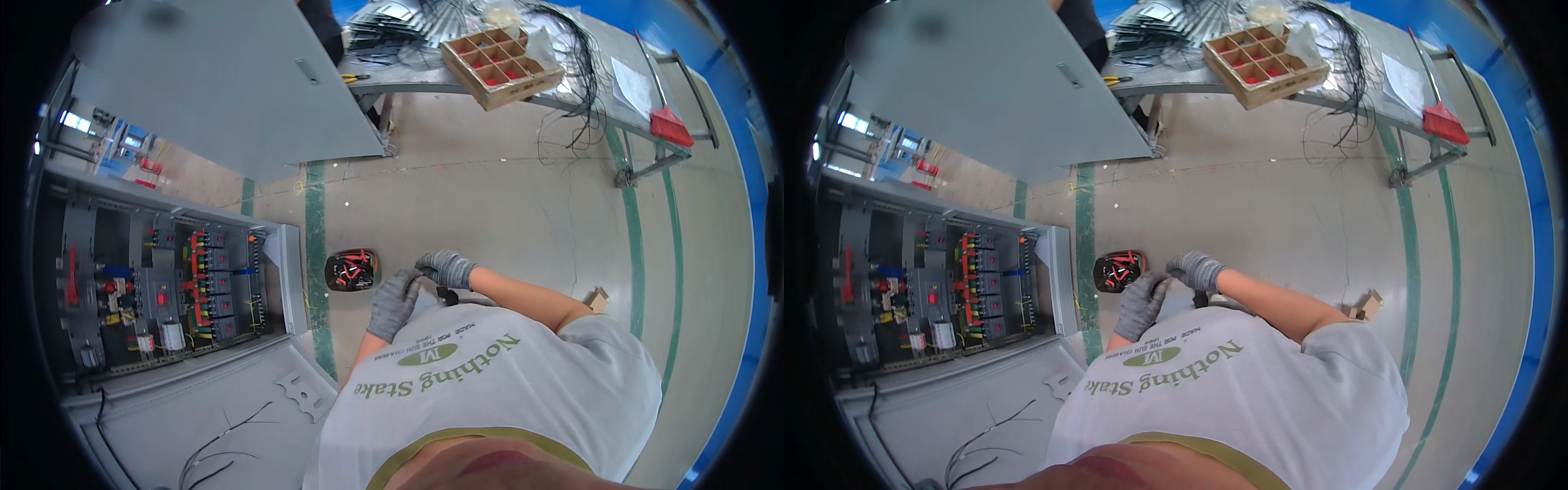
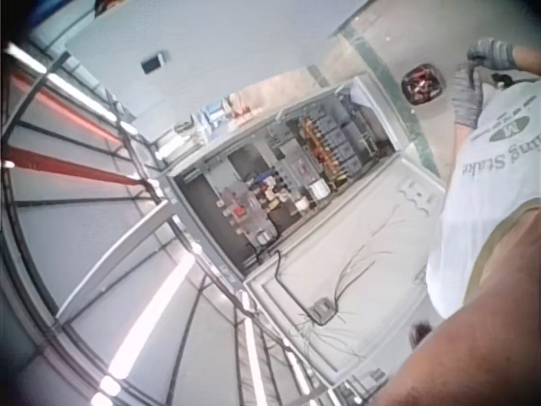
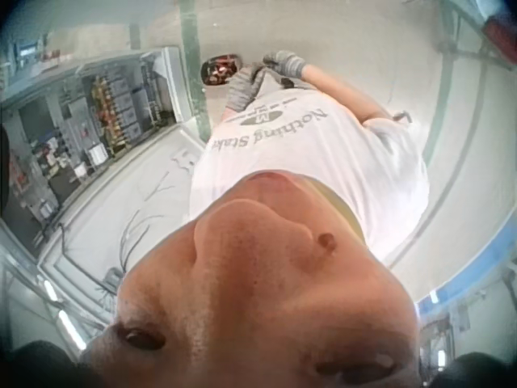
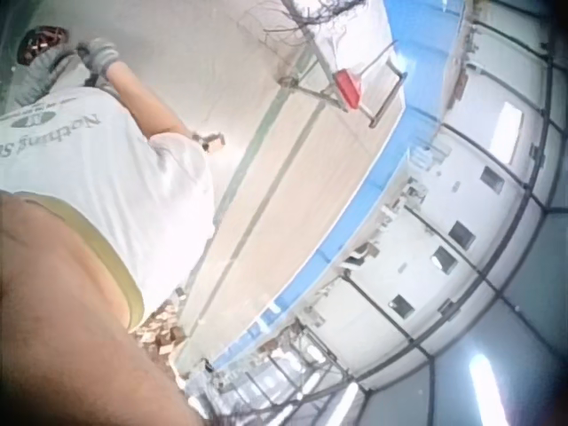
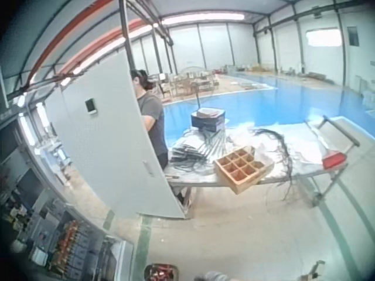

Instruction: The person installs a small grey electrical module into a cabinet, strips and connects multiple black wires to its terminals, and secures the wiring with zip ties. Another person works nearby on a similar cabinet.

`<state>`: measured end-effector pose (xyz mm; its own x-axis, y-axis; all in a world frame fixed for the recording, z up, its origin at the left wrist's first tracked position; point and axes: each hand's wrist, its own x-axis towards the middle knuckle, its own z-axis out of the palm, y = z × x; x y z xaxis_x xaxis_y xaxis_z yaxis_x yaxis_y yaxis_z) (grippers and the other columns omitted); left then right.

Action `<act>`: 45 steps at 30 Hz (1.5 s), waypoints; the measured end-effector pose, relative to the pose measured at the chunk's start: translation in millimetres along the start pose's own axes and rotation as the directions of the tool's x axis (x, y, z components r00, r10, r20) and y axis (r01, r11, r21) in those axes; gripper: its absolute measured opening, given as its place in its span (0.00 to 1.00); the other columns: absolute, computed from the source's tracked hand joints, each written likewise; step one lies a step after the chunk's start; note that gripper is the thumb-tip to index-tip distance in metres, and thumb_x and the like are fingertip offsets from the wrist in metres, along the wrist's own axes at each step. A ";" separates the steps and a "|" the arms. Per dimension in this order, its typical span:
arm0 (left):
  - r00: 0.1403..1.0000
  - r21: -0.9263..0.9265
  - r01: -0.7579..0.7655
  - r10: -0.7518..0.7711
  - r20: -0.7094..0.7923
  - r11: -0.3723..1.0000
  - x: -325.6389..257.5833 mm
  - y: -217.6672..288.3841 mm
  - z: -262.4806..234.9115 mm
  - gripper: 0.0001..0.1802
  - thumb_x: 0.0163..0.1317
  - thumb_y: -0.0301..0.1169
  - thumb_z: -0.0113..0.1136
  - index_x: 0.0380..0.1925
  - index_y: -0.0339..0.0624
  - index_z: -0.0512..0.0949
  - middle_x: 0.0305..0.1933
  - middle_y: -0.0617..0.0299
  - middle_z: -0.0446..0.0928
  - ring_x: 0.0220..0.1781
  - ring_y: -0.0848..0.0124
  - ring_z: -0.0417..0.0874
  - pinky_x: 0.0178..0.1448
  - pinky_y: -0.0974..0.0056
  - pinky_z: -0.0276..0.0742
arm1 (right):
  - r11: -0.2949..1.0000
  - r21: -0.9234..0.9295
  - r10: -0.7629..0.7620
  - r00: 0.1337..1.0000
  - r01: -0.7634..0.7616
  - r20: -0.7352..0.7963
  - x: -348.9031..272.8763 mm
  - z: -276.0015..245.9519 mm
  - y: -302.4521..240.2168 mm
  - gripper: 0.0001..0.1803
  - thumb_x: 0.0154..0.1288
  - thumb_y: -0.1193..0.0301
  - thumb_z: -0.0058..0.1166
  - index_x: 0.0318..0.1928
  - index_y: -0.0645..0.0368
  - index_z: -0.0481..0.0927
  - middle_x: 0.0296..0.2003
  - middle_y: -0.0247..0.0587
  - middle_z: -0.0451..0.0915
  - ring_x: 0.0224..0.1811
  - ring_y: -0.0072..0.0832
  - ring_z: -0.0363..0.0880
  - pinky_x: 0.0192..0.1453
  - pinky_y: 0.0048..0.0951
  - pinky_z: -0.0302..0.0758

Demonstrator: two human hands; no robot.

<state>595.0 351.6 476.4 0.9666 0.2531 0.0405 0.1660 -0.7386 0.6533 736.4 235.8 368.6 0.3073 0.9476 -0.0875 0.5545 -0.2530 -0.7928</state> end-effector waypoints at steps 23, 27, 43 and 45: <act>0.828 0.042 -0.407 0.349 0.439 0.913 461.4 35.3 82.9 0.11 0.65 0.36 0.52 0.43 0.44 0.76 0.40 0.52 0.80 0.42 0.54 0.81 0.47 0.53 0.76 | 0.915 0.057 0.402 0.884 -0.400 -0.238 -45.0 -333.6 168.0 0.09 0.64 0.71 0.53 0.42 0.58 0.81 0.39 0.47 0.82 0.43 0.44 0.80 0.48 0.38 0.76; 0.828 0.017 -0.443 0.401 0.391 0.897 518.6 53.9 99.2 0.11 0.64 0.36 0.52 0.42 0.44 0.76 0.39 0.52 0.79 0.42 0.54 0.81 0.48 0.53 0.76 | 0.871 0.326 0.472 0.813 -0.368 -0.341 -54.3 -391.4 209.3 0.10 0.66 0.70 0.52 0.44 0.61 0.81 0.34 0.42 0.82 0.35 0.31 0.80 0.43 0.30 0.76; 0.979 -0.213 0.118 -0.149 -0.137 0.970 676.8 -37.4 17.9 0.11 0.64 0.34 0.56 0.41 0.39 0.79 0.39 0.50 0.81 0.40 0.56 0.82 0.44 0.59 0.77 | 0.617 0.782 0.499 0.725 0.087 -0.474 278.2 -712.1 290.4 0.20 0.69 0.63 0.52 0.55 0.65 0.72 0.44 0.47 0.81 0.38 0.30 0.84 0.39 0.26 0.81; 0.973 -0.300 0.114 -0.167 -0.158 0.947 719.7 -62.8 2.8 0.11 0.64 0.34 0.57 0.42 0.38 0.79 0.37 0.52 0.82 0.38 0.62 0.83 0.44 0.62 0.78 | 0.528 0.845 0.551 0.723 0.085 -0.417 319.2 -726.9 300.4 0.23 0.69 0.63 0.52 0.56 0.66 0.69 0.48 0.50 0.79 0.41 0.37 0.84 0.42 0.30 0.82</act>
<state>1280.8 578.4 462.5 0.8824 0.4678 0.0498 0.2085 -0.4837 0.8501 1563.2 320.4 541.0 0.8498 0.4649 -0.2484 -0.3348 0.1119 -0.9356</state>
